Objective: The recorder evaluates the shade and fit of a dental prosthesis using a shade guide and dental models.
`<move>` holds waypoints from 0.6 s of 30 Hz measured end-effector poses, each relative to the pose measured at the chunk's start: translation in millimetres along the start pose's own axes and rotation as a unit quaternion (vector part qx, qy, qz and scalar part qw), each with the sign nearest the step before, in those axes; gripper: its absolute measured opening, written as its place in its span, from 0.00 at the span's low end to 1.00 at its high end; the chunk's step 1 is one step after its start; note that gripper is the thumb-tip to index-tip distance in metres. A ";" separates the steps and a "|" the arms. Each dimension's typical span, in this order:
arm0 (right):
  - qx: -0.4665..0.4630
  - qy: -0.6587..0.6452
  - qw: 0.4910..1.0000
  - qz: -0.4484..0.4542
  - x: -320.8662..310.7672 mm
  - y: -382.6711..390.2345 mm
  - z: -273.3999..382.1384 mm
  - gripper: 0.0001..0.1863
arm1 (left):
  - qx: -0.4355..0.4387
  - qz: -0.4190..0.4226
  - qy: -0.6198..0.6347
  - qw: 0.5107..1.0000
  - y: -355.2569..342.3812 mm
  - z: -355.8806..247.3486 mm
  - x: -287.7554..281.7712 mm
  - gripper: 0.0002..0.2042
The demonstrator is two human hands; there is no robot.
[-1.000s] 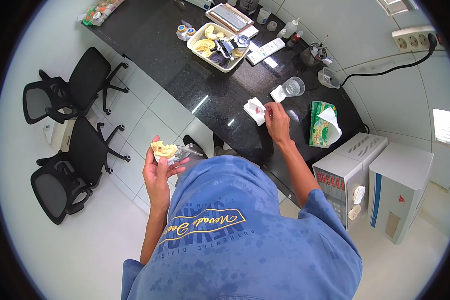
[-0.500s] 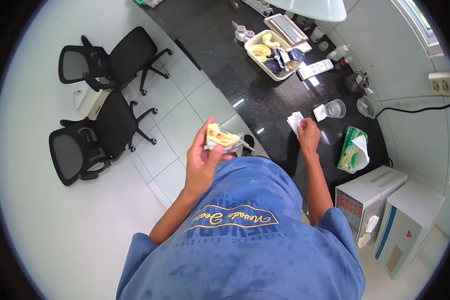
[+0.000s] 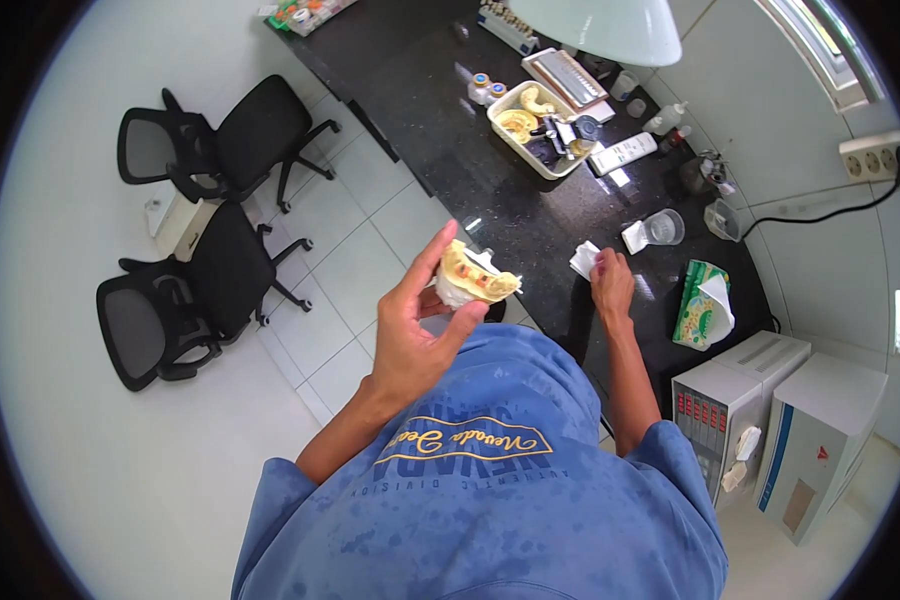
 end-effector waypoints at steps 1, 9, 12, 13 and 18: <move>-0.008 -0.013 1.000 0.002 3.3 1.1 -2.7 0.08 | -0.008 -0.009 -0.001 1.000 -0.4 0.8 -1.8 0.35; 0.098 -0.084 0.991 0.017 3.1 -3.6 -22.9 0.08 | -0.001 -0.046 -0.034 0.998 -0.6 4.3 -12.6 0.35; 0.115 -0.085 0.990 -0.017 9.6 -0.6 -41.5 0.09 | -0.013 -0.056 -0.060 0.997 -0.5 3.2 -13.1 0.34; 0.115 -0.085 0.990 -0.017 8.4 -0.5 -40.2 0.09 | -0.012 -0.067 -0.067 0.995 0.1 3.2 -13.7 0.34; 0.136 -0.047 0.990 0.003 7.1 -0.3 -34.6 0.08 | -0.030 -0.063 -0.065 0.995 2.2 3.7 -13.9 0.34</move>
Point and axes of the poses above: each hand's wrist, its own y-axis away from the middle knuckle, its own x-axis out of the palm, z = x × y, the point moved 3 cm from there along -y, towards the middle knuckle, and after that the axes turned 13 degrees about -z, right-handed, at the moved point
